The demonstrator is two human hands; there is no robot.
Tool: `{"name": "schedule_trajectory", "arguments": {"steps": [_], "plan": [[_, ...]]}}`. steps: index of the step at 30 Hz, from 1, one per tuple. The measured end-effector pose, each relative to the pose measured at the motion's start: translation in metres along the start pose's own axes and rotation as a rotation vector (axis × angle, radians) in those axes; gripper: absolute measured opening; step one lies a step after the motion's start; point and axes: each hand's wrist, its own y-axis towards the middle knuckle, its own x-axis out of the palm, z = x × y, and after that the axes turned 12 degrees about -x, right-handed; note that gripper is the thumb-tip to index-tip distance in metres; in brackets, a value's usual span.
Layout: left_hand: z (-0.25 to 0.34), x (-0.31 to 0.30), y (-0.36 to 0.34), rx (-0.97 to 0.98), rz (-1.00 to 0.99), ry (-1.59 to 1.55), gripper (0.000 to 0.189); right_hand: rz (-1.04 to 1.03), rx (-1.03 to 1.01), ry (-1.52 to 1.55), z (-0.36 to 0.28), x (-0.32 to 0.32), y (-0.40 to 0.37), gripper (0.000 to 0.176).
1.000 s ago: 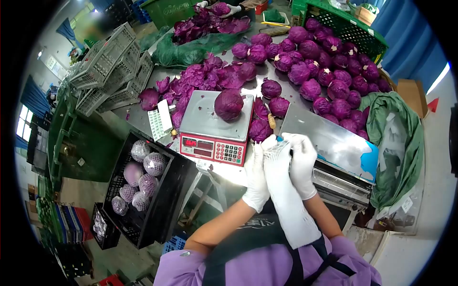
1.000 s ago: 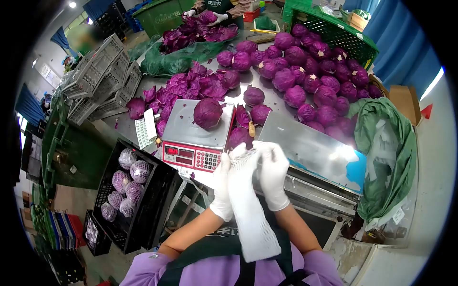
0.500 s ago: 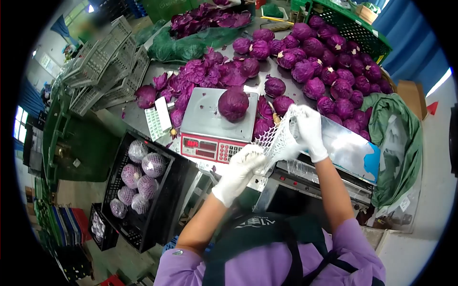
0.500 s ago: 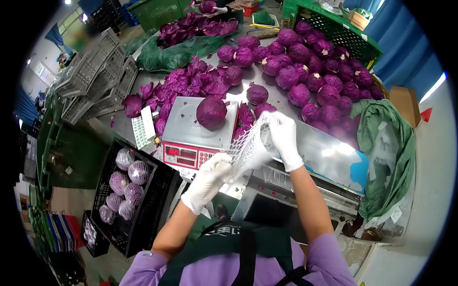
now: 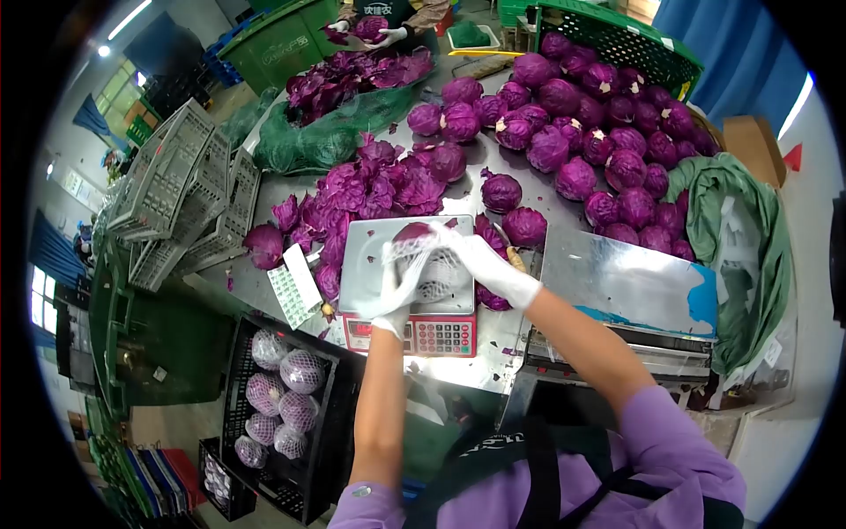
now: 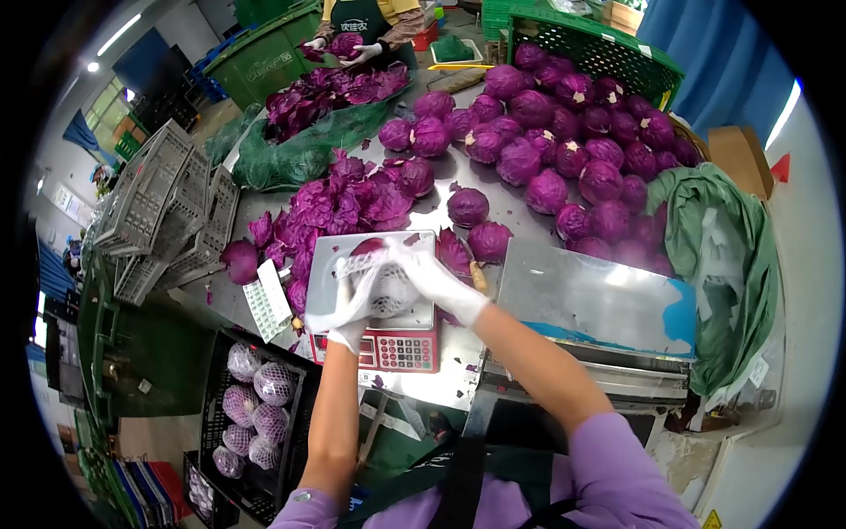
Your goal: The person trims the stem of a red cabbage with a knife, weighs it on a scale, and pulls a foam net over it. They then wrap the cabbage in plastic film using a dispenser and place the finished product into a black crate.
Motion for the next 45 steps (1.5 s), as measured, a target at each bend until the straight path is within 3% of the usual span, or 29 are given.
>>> {"name": "schedule_trajectory", "arguments": {"steps": [3,5,6,7,9,11,12,13,15,16,17,19,20,21,23,24,25,26,27,28,29,31,32,33,36,38,42,44,45], "plan": [[-0.007,0.022,-0.046,-0.108,-0.198,-0.421,0.072,-0.079,0.059,0.155,-0.067,0.001,-0.045,0.041],[-0.009,0.058,-0.069,-0.146,-0.023,-0.57,0.082,-0.044,0.207,0.257,-0.091,-0.008,-0.081,0.031],[-0.021,0.037,-0.072,-0.215,-0.228,-0.703,0.083,-0.222,0.11,0.053,-0.129,-0.01,-0.095,0.025],[-0.031,0.018,-0.073,-0.283,-0.434,-0.838,0.085,-0.219,0.428,0.154,-0.131,-0.017,-0.114,0.022],[-0.018,0.075,-0.102,-0.314,0.009,-0.477,0.095,-0.459,0.435,-0.076,-0.162,-0.027,-0.135,0.021],[-0.012,0.108,-0.127,-0.499,-0.112,-0.427,0.103,-0.289,0.276,-0.049,-0.17,-0.038,-0.148,0.024],[-0.019,0.117,-0.125,-0.452,-0.049,-0.407,0.106,-0.147,0.18,0.067,-0.184,-0.038,-0.15,0.025],[-0.023,0.129,-0.135,-0.613,-0.371,-0.858,0.092,-0.003,0.082,0.181,-0.198,-0.034,-0.148,0.026],[-0.048,0.131,-0.133,-0.658,-0.311,-0.793,0.073,0.235,-0.044,0.275,-0.189,-0.032,-0.142,0.029],[-0.056,0.136,-0.13,-0.789,-0.482,-1.121,0.063,0.366,-0.075,0.241,-0.162,-0.043,-0.141,0.03],[-0.061,0.154,-0.137,-0.471,-0.309,-0.312,0.06,0.52,-0.049,0.255,-0.135,-0.054,-0.145,0.029],[-0.071,0.171,-0.137,0.07,-0.354,0.634,0.068,0.569,0.082,-0.181,-0.109,-0.06,-0.171,0.025],[-0.069,0.188,-0.134,0.236,-0.336,0.847,0.044,0.531,-0.067,-0.198,-0.08,-0.058,-0.187,0.022],[-0.068,0.205,-0.131,0.214,-0.28,0.837,0.043,0.488,-0.212,-0.216,-0.058,-0.055,-0.205,0.02],[-0.088,0.221,-0.124,-0.043,-0.252,0.22,0.045,0.656,0.167,0.188,-0.065,-0.061,-0.232,0.021],[-0.083,0.227,-0.121,0.269,-0.281,0.769,0.054,0.599,0.086,-0.111,-0.06,-0.083,-0.245,0.021],[-0.096,0.209,-0.103,0.254,-0.28,1.082,0.059,0.532,0.01,-0.406,-0.056,-0.109,-0.258,0.022],[-0.098,0.231,-0.102,-0.048,-0.223,0.52,0.061,0.524,0.005,-0.665,-0.093,-0.13,-0.264,0.026],[-0.095,0.259,-0.101,-0.338,-0.151,-0.045,0.064,0.681,-0.099,-0.486,-0.115,-0.139,-0.267,0.031],[-0.09,0.276,-0.101,-0.312,-0.157,0.103,0.065,0.68,-0.222,-0.395,-0.119,-0.168,-0.279,0.038],[-0.111,0.26,-0.072,-0.072,-0.223,0.422,0.064,0.763,-0.181,-0.127,-0.168,-0.16,-0.281,0.043],[-0.094,0.304,-0.081,-0.262,-0.192,0.522,0.06,0.566,-0.279,-0.016,-0.168,-0.183,-0.292,0.05],[-0.119,0.29,-0.054,-0.001,-0.243,0.71,0.055,0.59,-0.239,-0.21,-0.168,-0.183,-0.295,0.052],[-0.127,0.292,-0.04,-0.129,-0.288,0.84,0.057,0.611,-0.195,-0.404,-0.168,-0.182,-0.297,0.055],[-0.154,0.305,-0.021,-0.141,-0.404,0.795,0.055,0.627,-0.037,-0.311,-0.148,-0.213,-0.31,0.06],[-0.167,0.308,-0.013,0.001,-0.429,0.821,0.054,0.569,-0.071,-0.199,-0.133,-0.223,-0.318,0.061],[-0.135,0.303,-0.019,-0.29,-0.433,0.904,0.062,0.514,-0.093,-0.133,-0.135,-0.227,-0.332,0.064],[-0.115,0.277,-0.019,-0.221,-0.335,1.041,0.042,0.568,0.042,-0.367,-0.148,-0.238,-0.356,0.064],[-0.088,0.267,-0.038,0.058,-0.231,1.374,0.039,0.554,0.183,-0.542,-0.156,-0.258,-0.389,0.063]]}}
